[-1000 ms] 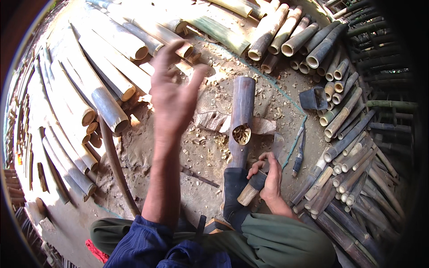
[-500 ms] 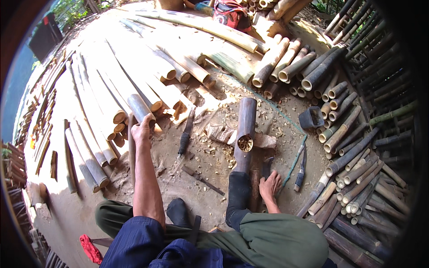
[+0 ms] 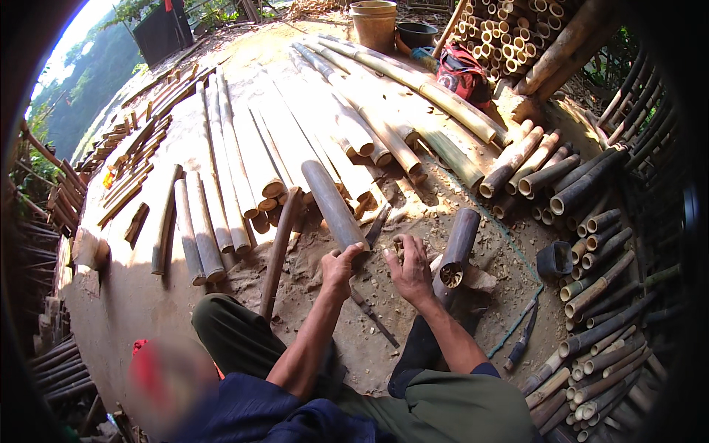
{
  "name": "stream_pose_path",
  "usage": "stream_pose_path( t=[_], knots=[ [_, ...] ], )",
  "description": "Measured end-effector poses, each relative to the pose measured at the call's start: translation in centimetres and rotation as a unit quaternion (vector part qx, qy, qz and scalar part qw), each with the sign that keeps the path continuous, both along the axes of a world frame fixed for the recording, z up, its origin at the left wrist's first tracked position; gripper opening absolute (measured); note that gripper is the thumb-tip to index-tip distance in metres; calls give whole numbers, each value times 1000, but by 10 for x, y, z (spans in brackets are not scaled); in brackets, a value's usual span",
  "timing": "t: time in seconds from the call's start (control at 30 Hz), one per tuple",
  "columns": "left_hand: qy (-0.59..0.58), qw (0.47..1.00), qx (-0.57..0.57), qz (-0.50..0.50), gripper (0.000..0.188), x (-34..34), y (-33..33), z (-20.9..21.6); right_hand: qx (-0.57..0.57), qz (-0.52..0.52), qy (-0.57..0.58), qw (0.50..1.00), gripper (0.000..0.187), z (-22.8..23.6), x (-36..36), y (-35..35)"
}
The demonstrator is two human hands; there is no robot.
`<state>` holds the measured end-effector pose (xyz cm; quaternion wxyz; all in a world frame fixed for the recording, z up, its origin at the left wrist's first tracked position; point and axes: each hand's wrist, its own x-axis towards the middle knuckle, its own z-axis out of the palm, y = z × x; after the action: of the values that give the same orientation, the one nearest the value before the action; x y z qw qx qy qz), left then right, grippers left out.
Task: The person hollows out a bamboo segment using a chisel and a wooden mallet, then uses a hand saw to cut the bamboo. The person repeatedly strikes the chisel to remove the inner pith and checks the opening.
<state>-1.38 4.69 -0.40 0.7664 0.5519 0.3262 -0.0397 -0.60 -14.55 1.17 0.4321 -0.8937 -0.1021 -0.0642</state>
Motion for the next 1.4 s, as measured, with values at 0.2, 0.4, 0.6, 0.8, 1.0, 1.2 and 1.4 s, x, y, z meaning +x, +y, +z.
stream_pose_path(
  t=[0.2, 0.4, 0.6, 0.8, 1.0, 1.2, 1.4],
  knots=[
    [-15, 995, -48, -84, 43, -82, -64, 13, 3, 144, 324, 935, 94, 38, 40, 35],
    [-8, 947, -77, -312, 79, -76, -25, 9, -54, 125, 292, 947, 87, 53, 9, -3],
    [-45, 962, -259, -80, 92, 41, 73, -3, -21, 154, 283, 946, 96, 63, -77, -9],
    [-2, 988, -155, 0, 49, 51, 46, -16, 100, 135, 373, 912, 96, 39, -116, -17],
    [-80, 976, -198, -39, 45, 36, 2, 9, 48, 95, 329, 939, 89, 69, -138, -52],
    [-224, 955, -153, -121, 54, 58, -16, 94, 19, 37, 203, 978, 96, 59, -127, -52],
    [-327, 904, -151, -229, 47, 91, -81, 171, -9, -12, 49, 999, 98, 20, -86, -109]
  ],
)
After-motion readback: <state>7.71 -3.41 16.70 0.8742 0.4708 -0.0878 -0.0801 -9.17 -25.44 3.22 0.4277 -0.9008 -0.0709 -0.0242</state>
